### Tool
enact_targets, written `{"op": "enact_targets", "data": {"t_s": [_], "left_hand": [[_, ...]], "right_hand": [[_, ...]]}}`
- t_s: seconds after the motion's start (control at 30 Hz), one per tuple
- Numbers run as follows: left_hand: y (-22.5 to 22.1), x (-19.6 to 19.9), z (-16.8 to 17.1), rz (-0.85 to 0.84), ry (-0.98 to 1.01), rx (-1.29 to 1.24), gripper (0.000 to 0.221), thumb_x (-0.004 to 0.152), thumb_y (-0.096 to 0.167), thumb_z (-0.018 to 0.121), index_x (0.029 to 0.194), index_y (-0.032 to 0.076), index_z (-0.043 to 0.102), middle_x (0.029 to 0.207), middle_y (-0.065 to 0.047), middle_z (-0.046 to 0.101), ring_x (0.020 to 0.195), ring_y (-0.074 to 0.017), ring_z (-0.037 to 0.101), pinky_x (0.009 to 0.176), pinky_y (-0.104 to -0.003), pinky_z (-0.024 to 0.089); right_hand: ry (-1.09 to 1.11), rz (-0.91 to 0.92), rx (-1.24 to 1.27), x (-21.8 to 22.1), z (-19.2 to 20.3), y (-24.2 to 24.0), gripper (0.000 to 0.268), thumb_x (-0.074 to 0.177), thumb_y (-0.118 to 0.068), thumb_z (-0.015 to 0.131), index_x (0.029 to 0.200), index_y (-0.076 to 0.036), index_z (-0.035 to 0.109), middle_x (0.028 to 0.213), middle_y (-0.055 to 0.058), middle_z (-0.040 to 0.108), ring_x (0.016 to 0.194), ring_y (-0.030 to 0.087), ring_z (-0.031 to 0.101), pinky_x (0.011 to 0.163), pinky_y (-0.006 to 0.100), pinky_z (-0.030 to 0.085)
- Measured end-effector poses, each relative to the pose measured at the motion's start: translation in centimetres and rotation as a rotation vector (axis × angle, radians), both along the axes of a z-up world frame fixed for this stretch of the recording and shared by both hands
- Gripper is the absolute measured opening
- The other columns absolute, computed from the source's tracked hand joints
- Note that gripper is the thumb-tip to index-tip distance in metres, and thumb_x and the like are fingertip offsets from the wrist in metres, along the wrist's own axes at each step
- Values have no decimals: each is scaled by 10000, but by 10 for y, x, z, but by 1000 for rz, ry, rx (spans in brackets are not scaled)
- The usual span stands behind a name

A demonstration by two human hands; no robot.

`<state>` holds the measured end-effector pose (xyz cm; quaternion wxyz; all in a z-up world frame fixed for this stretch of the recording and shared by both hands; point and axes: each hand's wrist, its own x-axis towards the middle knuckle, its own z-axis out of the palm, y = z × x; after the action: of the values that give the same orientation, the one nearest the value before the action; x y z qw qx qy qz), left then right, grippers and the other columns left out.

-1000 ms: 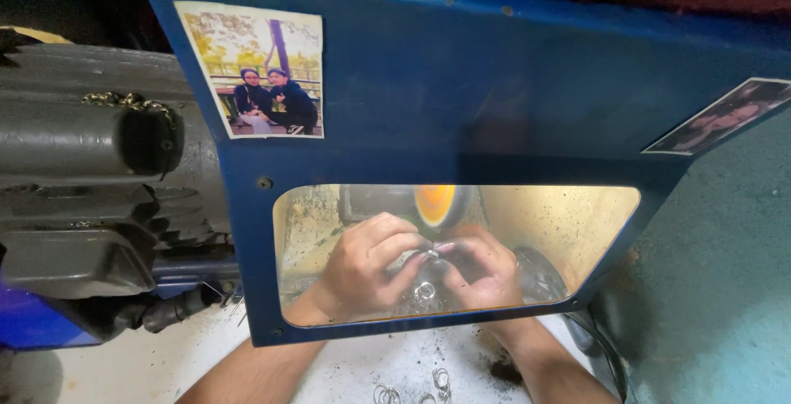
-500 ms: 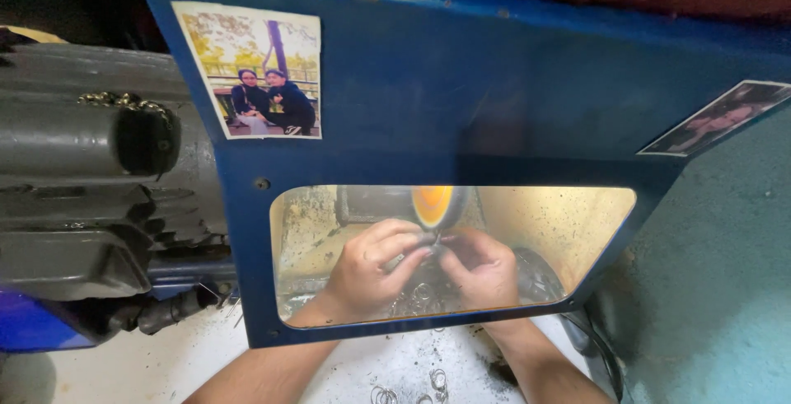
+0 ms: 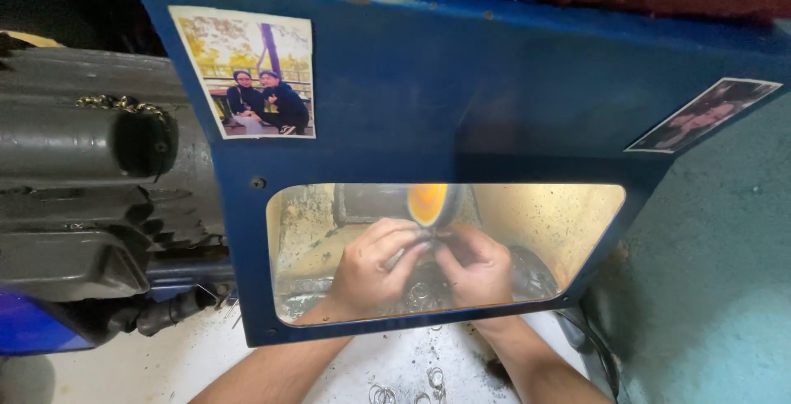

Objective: Polishing small metal rings using a bench-mounted rotating polishing wheel.

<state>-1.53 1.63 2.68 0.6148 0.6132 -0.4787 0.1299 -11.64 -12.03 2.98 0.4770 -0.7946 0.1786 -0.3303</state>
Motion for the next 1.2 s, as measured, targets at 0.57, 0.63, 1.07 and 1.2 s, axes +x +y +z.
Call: {"op": "enact_targets", "data": {"t_s": [0.57, 0.63, 1.07, 1.2], "left_hand": [[7, 5, 16, -398, 958, 191, 169, 945, 196, 663, 974, 62, 763, 880, -45, 769, 832, -153, 743, 818, -295, 637], [5, 5, 14, -431, 1018, 207, 178, 944, 210, 663, 984, 66, 760, 896, -56, 781, 833, -166, 760, 817, -300, 641], [-10, 6, -17, 72, 78, 39, 148, 871, 180, 814, 852, 55, 738, 900, -101, 786, 851, -322, 767, 716, -395, 612], [-5, 18, -18, -18, 121, -71, 198, 872, 209, 813, 784, 80, 691, 812, -70, 757, 730, -305, 738, 690, -359, 588]], "right_hand": [[-86, 123, -220, -6, 16, -4, 174, 827, -141, 825, 966, -93, 734, 958, 45, 730, 891, 155, 715, 825, 266, 576], [-139, 173, -336, -6, 16, -8, 174, 840, -176, 827, 979, -101, 752, 1000, 59, 723, 926, 179, 714, 854, 285, 569], [-71, -17, -504, 5, -2, -13, 163, 734, -20, 825, 874, 2, 746, 821, 189, 734, 790, 409, 734, 675, 465, 602], [-16, 146, -452, 5, 3, -15, 120, 778, -47, 826, 862, -118, 778, 801, 46, 763, 778, 277, 763, 756, 348, 613]]}}
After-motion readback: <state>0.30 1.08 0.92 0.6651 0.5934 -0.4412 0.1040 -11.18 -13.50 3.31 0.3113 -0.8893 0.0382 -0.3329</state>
